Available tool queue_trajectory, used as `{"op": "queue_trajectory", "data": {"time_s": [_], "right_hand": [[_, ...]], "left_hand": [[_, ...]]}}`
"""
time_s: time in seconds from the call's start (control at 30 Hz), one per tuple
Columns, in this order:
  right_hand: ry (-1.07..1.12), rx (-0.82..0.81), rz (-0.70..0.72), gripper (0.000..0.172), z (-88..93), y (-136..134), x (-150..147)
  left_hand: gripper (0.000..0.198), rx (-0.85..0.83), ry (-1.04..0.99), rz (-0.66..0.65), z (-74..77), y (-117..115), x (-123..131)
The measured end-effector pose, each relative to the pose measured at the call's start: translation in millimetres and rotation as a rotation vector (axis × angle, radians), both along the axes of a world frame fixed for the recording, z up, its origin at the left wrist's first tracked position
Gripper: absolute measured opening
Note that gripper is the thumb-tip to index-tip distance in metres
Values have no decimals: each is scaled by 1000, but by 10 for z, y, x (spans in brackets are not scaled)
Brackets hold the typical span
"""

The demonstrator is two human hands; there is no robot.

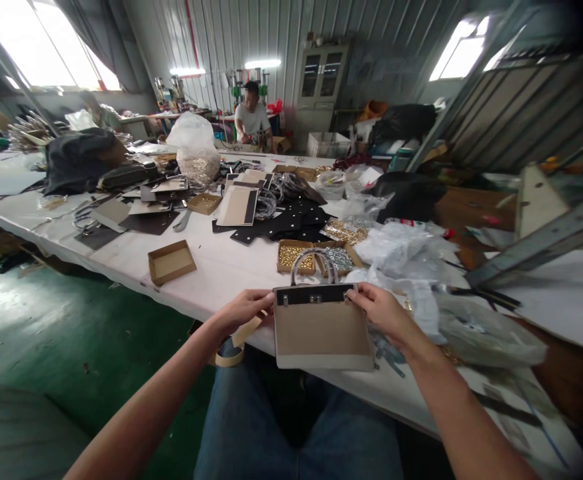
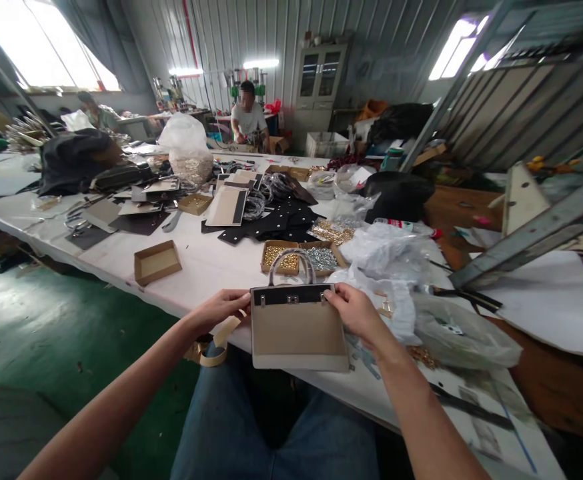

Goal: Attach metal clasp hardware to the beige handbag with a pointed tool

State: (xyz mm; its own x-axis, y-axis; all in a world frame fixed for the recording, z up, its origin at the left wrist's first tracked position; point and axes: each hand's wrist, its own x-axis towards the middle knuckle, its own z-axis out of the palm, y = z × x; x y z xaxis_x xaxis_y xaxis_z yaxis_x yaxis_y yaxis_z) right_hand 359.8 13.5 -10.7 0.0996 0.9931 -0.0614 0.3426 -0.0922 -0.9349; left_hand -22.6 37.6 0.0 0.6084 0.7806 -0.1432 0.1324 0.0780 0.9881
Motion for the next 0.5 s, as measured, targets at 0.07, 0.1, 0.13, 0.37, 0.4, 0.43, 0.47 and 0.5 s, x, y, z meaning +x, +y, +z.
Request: {"op": "queue_trajectory", "data": {"time_s": [0.07, 0.1, 0.13, 0.37, 0.4, 0.43, 0.47, 0.5], "right_hand": [[164, -19, 44, 53, 44, -72, 5], [224, -26, 58, 52, 64, -119, 4], [267, -32, 65, 50, 80, -169, 0], [257, -5, 89, 46, 88, -422, -62], [231, 44, 79, 43, 72, -442, -66], [211, 101, 66, 41, 52, -461, -68], [205, 155, 54, 39, 28, -479, -65], [214, 200, 47, 36, 1, -498, -59]], "left_hand": [[53, 52, -59, -10, 46, -133, -52], [49, 45, -111, -8, 58, -212, -66], [48, -1, -187, -5, 58, -295, -71], [50, -434, -532, 57, -30, -709, 54], [49, -401, -495, 32, 15, -734, 71], [49, -351, -453, -7, 81, -756, 84], [48, -288, -410, -53, 166, -777, 93], [46, -219, -369, -100, 261, -802, 98]]}}
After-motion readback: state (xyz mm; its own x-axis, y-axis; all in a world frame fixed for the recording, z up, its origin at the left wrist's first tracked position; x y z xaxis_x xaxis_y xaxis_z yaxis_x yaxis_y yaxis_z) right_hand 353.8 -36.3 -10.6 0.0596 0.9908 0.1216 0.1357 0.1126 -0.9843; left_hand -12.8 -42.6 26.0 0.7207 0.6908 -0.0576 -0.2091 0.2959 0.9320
